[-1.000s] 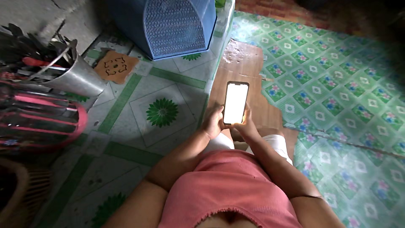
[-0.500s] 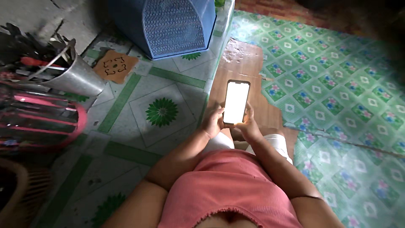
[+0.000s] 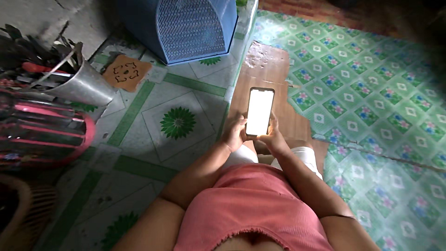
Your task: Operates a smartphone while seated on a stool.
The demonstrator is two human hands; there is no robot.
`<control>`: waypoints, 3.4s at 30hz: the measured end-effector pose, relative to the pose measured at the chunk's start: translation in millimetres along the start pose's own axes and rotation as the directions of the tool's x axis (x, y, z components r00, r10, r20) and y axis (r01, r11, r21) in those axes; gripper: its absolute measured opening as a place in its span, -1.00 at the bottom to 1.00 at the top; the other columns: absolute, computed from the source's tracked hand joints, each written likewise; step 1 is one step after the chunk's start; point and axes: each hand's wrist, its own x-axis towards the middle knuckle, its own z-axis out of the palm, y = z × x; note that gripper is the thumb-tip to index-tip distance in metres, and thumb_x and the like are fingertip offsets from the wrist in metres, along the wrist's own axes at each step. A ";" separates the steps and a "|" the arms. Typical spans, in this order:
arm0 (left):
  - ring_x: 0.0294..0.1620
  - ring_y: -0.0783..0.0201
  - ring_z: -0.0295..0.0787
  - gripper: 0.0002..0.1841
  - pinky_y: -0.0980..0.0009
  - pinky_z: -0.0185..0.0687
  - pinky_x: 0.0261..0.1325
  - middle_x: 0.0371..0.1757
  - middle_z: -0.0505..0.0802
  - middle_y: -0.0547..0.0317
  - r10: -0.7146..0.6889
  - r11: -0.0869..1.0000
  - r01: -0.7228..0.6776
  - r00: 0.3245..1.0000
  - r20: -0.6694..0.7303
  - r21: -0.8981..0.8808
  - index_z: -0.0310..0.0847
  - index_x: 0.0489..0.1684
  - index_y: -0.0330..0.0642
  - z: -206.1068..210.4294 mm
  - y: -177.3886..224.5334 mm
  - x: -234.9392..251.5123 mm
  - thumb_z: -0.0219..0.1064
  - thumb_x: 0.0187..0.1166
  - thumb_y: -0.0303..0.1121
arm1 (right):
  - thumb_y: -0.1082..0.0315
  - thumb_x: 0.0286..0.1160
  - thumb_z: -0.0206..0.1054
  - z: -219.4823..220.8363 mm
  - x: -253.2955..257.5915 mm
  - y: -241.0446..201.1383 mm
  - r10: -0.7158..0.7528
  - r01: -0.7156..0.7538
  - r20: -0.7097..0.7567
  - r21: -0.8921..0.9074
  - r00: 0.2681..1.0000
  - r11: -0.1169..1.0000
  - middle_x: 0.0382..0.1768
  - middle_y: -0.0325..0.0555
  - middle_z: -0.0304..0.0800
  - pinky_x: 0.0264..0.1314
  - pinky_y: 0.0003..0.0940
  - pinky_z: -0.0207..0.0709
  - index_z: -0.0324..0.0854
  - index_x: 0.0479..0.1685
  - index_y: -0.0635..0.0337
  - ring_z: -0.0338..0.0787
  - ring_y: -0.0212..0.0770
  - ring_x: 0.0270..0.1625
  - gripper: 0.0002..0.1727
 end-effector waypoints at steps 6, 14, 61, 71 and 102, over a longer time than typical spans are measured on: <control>0.13 0.06 0.78 -0.54 0.01 0.75 0.14 0.26 0.72 -0.08 -0.004 1.000 0.003 1.000 0.014 0.006 0.24 0.54 -0.10 -1.1 -2.2 1.4 -0.31 0.82 -0.15 | 0.55 0.23 0.50 6.5 2.6 -0.1 0.005 -0.017 -0.071 -0.173 0.997 0.985 0.75 0.13 0.14 0.32 0.10 0.66 -0.45 0.91 -0.31 0.61 0.03 0.49 0.31; 0.12 0.05 0.79 -0.51 0.00 0.75 0.15 0.24 0.73 -0.08 -0.012 1.000 0.012 1.000 -0.002 0.000 0.19 0.61 -0.10 0.2 -0.4 0.2 -0.33 0.84 -0.14 | 0.53 0.14 0.57 6.1 4.6 2.1 -0.019 0.002 -0.078 -0.211 0.997 0.978 0.71 0.14 0.22 0.34 0.12 0.64 -0.41 0.90 -0.23 0.61 0.02 0.49 0.34; 0.18 -0.10 0.79 -0.41 -0.07 0.82 0.09 0.37 0.59 -0.23 -0.066 0.997 0.068 0.996 -0.064 0.044 0.05 0.62 -0.19 7.2 2.1 0.7 0.02 0.55 -0.68 | 0.76 0.09 0.27 0.2 -4.6 1.3 -0.041 0.042 -0.074 0.016 0.996 0.999 0.77 0.02 0.16 0.36 0.00 0.64 -0.21 0.90 -0.20 0.57 -0.08 0.53 0.22; 0.12 -0.06 0.81 -0.54 -0.04 0.82 0.09 0.26 0.64 -0.19 -0.061 0.993 0.066 0.997 -0.047 0.096 0.15 0.48 -0.22 6.7 0.1 0.2 -0.01 0.59 -0.68 | 0.74 0.03 0.20 -1.6 -3.8 3.0 -0.061 0.068 -0.057 0.127 0.997 0.990 0.55 0.05 0.44 0.24 -0.06 0.69 -0.13 0.79 -0.07 0.70 -0.12 0.35 0.10; 0.10 -0.03 0.81 -0.50 -0.01 0.83 0.05 0.27 0.67 -0.17 -0.070 0.994 0.075 0.995 -0.066 0.078 0.17 0.57 -0.21 4.3 1.2 1.6 -0.02 0.60 -0.62 | 0.83 -0.09 0.23 -0.7 1.4 8.6 -0.087 0.088 -0.012 0.164 0.996 0.982 0.63 0.03 0.33 0.25 0.03 0.72 -0.31 0.85 -0.23 0.67 -0.04 0.42 0.31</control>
